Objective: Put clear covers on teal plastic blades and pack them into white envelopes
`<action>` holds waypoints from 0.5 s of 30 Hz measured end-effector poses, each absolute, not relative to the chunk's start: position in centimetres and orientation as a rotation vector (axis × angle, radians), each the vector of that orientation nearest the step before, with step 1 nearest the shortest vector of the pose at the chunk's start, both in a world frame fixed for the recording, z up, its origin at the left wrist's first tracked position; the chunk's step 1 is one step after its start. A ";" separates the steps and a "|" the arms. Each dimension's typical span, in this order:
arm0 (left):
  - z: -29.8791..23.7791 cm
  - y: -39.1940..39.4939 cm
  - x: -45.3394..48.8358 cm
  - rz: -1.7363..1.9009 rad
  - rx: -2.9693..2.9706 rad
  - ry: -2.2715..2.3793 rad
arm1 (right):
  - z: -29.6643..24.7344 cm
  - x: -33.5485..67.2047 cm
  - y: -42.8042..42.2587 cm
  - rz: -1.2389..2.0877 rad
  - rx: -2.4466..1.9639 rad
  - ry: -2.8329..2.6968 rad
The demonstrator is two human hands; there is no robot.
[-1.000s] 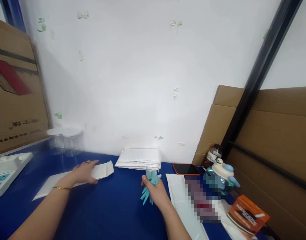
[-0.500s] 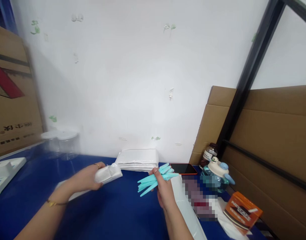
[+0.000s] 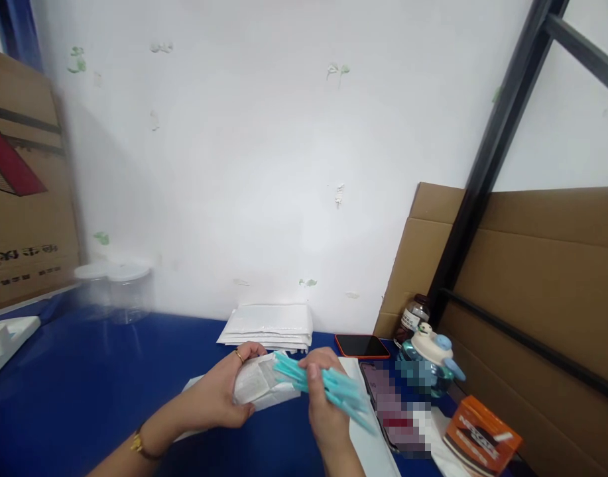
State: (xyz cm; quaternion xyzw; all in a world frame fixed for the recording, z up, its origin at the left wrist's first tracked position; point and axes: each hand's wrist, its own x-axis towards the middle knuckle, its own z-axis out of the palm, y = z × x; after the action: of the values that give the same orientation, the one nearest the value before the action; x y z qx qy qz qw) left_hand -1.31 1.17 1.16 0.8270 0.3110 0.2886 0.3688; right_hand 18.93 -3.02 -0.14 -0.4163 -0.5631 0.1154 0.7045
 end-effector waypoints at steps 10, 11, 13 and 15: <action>0.4 1.6 -1.7 0.979 2.212 0.806 | 1.7 16.7 -2.0 0.613 -1.026 -1.357; 0.2 1.7 -1.6 1.017 2.216 0.812 | 2.3 16.4 -1.5 0.699 -1.016 -1.354; 0.0 1.8 -1.0 1.126 2.196 0.866 | 4.0 16.0 -0.7 0.835 -0.997 -1.408; -0.2 1.9 -0.4 1.264 2.145 0.973 | 5.9 15.6 0.0 0.871 -1.008 -1.504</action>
State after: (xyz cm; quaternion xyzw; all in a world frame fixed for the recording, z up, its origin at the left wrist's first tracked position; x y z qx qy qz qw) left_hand -0.40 1.87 -0.24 0.7804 0.3541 0.4600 0.2323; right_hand 15.59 0.03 5.88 -0.4236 -0.6318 0.3657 0.5364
